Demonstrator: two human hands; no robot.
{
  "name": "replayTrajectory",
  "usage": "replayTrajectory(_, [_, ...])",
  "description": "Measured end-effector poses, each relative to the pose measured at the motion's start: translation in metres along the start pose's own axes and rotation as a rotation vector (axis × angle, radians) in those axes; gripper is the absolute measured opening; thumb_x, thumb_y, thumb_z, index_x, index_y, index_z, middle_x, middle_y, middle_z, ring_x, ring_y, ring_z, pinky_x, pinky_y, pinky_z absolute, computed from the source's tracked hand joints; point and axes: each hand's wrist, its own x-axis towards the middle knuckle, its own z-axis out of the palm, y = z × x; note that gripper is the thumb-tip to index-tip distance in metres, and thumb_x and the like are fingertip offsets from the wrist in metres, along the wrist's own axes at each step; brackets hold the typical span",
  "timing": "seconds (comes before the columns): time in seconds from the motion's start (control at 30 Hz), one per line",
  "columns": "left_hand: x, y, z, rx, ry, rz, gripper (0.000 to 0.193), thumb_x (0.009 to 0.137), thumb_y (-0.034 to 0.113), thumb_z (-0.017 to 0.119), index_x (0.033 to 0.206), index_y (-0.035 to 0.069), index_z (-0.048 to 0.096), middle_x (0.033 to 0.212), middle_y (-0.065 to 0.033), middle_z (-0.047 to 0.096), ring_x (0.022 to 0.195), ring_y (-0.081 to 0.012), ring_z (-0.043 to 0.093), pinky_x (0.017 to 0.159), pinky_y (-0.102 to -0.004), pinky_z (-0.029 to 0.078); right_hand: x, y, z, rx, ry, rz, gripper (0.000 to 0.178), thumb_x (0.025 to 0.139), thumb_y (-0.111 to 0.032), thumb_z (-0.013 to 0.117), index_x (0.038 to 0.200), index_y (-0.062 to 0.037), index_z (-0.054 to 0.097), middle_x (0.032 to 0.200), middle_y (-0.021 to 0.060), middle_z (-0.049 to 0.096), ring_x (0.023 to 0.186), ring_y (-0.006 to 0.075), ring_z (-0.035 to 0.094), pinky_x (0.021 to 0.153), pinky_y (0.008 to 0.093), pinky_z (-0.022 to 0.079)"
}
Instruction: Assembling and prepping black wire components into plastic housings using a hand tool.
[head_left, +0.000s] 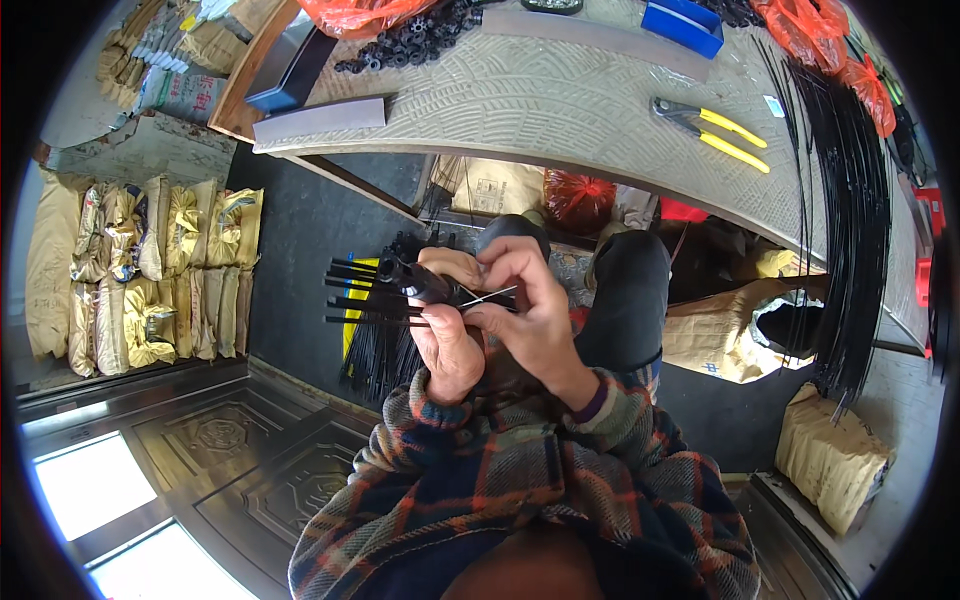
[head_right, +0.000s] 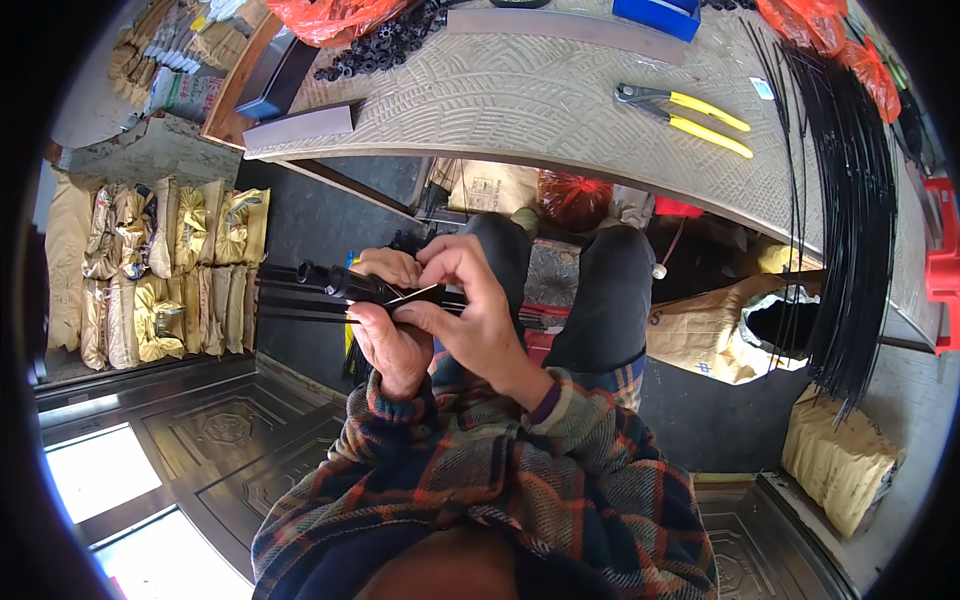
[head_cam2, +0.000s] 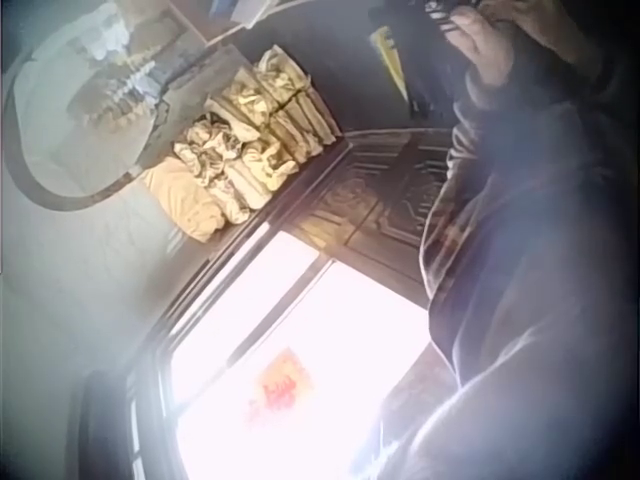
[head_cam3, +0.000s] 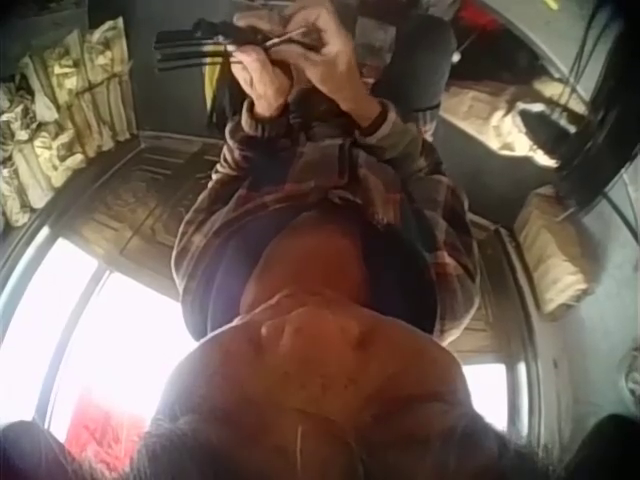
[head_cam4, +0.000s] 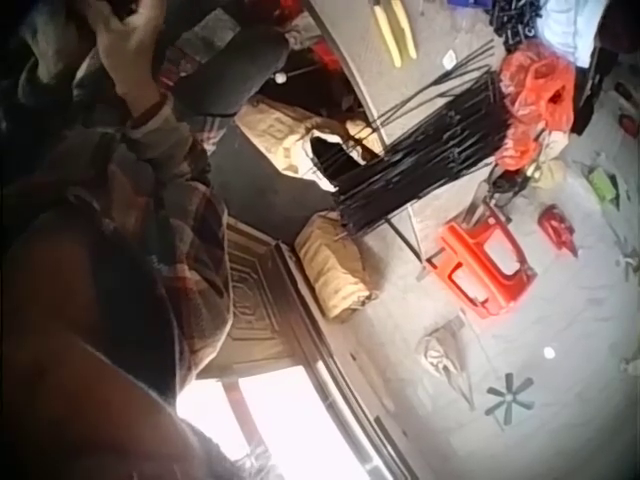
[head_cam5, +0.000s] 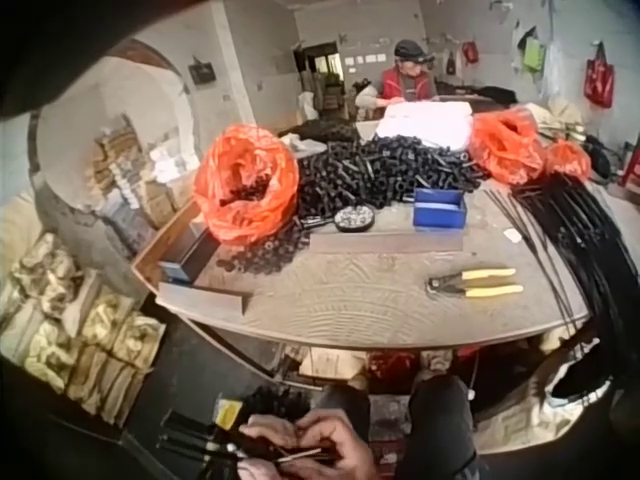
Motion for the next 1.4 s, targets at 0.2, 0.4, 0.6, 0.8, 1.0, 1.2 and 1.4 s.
replayTrajectory(0.2, [0.000, 0.002, 0.006, -0.017, 0.008, 0.071, 0.052, 0.085, 0.056, 0.044, 0.085, 0.004, 0.042, 0.078, -0.0049, 0.040, 0.072, -0.0143, 0.040, 0.065, -0.0275, 0.035, 0.009, 0.009, -0.014, 0.457, -0.143, 0.320, 0.037, 0.069, -0.008, 0.075, 0.092, -0.0055, 0.046, 0.101, 0.0047, 0.043, 0.091, 0.0110, 0.046, 0.080, 0.0237, 0.039])
replayTrajectory(0.4, [0.004, -0.006, 0.003, -0.112, -0.135, 0.168, 0.049, 0.081, 0.053, 0.054, 0.084, 0.005, 0.044, 0.078, -0.0057, 0.042, 0.072, -0.0154, 0.043, 0.066, -0.0273, 0.036, 0.017, 0.008, -0.022, 0.607, -0.263, 0.439, 0.044, 0.066, -0.013, 0.078, 0.093, -0.0080, 0.042, 0.097, 0.0033, 0.042, 0.092, 0.0112, 0.045, 0.082, 0.0242, 0.038])
replayTrajectory(0.6, [0.002, 0.009, 0.005, 0.292, -0.313, -0.019, 0.027, 0.071, 0.001, 0.060, 0.094, 0.004, 0.045, 0.087, -0.0077, 0.044, 0.079, -0.0173, 0.044, 0.072, -0.0307, 0.037, 0.013, 0.031, -0.035, 0.722, -0.230, 0.374, 0.036, 0.073, -0.012, 0.072, 0.094, -0.0093, 0.042, 0.105, 0.0040, 0.043, 0.090, 0.0090, 0.045, 0.080, 0.0235, 0.038])
replayTrajectory(0.8, [0.021, 0.016, 0.015, 0.230, -0.262, 0.061, 0.017, 0.074, -0.006, 0.057, 0.089, -0.001, 0.051, 0.079, -0.0082, 0.048, 0.074, -0.0207, 0.047, 0.067, -0.0320, 0.038, 0.064, -0.054, -0.130, -0.314, -0.269, 0.250, 0.029, 0.079, -0.009, 0.062, 0.107, -0.0033, 0.055, 0.111, 0.0107, 0.057, 0.108, 0.0219, 0.052, 0.092, 0.0355, 0.040])
replayTrajectory(1.0, [0.027, 0.009, 0.011, 0.211, -0.557, 0.055, 0.013, 0.077, -0.003, 0.057, 0.085, 0.003, 0.048, 0.083, -0.0076, 0.048, 0.079, -0.0171, 0.046, 0.072, -0.0295, 0.037, 0.111, -0.054, -0.235, -1.637, -0.030, -0.204, 0.022, 0.077, -0.016, 0.063, 0.092, -0.0057, 0.051, 0.108, 0.0126, 0.057, 0.094, 0.0321, 0.053, 0.080, 0.0386, 0.043])
replayTrajectory(1.2, [0.020, 0.011, 0.000, 0.081, -0.566, -0.078, 0.018, 0.077, 0.002, 0.063, 0.088, 0.000, 0.049, 0.078, -0.0092, 0.047, 0.069, -0.0222, 0.048, 0.063, -0.0312, 0.040, 0.122, -0.056, -0.234, -1.765, -0.228, -0.306, 0.023, 0.078, -0.024, 0.062, 0.084, -0.0049, 0.050, 0.084, 0.0127, 0.052, 0.079, 0.0329, 0.054, 0.068, 0.0409, 0.043])
replayTrajectory(1.4, [0.010, 0.019, -0.007, 0.065, -0.554, 0.005, 0.019, 0.077, -0.002, 0.061, 0.086, 0.003, 0.044, 0.079, -0.0086, 0.047, 0.070, -0.0195, 0.048, 0.064, -0.0298, 0.039, 0.106, -0.054, -0.220, -1.686, 0.053, -0.040, 0.022, 0.084, -0.025, 0.059, 0.082, -0.0050, 0.051, 0.086, 0.0121, 0.055, 0.065, 0.0301, 0.056, 0.060, 0.0368, 0.046])
